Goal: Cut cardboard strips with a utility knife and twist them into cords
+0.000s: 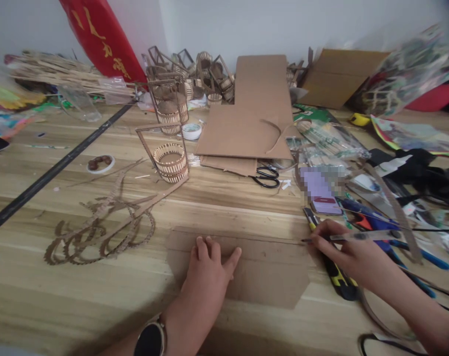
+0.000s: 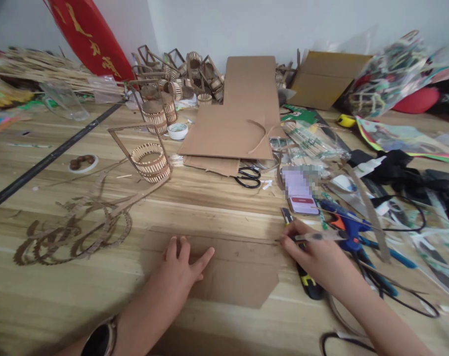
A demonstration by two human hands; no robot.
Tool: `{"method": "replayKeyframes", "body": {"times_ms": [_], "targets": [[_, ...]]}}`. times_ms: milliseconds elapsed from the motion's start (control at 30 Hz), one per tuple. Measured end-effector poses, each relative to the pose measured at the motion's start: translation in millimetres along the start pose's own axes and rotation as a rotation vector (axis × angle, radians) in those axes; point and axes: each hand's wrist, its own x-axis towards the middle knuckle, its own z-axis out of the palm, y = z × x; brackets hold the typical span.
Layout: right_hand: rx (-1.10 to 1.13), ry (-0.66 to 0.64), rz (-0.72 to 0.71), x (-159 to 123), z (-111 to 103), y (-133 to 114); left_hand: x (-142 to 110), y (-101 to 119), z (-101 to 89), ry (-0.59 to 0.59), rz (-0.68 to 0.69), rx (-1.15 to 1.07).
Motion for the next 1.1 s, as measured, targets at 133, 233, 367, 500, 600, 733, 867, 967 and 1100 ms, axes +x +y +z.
{"method": "replayKeyframes", "body": {"times_ms": [133,233,367,500,600,733,867,967,1100], "targets": [[0.022,-0.02,-0.101,-3,3,-11,0,0,-2.0,0.017,0.006,0.023],[0.055,-0.107,-0.263,-12,16,-17,1,1,-10.0,-0.001,0.007,0.072],[-0.007,-0.073,-0.343,-23,30,-19,4,2,-20.9,-0.029,0.009,0.119],[-0.036,-0.037,-0.346,-28,36,-19,5,2,-21.1,-0.014,0.014,0.121],[-0.036,-0.038,-0.327,-31,38,-18,4,2,-17.9,-0.012,0.015,0.119],[-0.086,-0.019,-0.357,-36,41,-16,4,1,-17.6,-0.011,0.01,0.124],[-0.141,0.011,-0.383,-40,43,-16,4,1,-19.8,-0.007,0.015,0.136],[-0.15,0.015,-0.391,-41,44,-17,4,1,-19.6,0.001,0.006,0.141],[-0.164,0.074,-0.435,-41,45,-19,2,1,-17.2,0.019,0.0,0.108]]}}
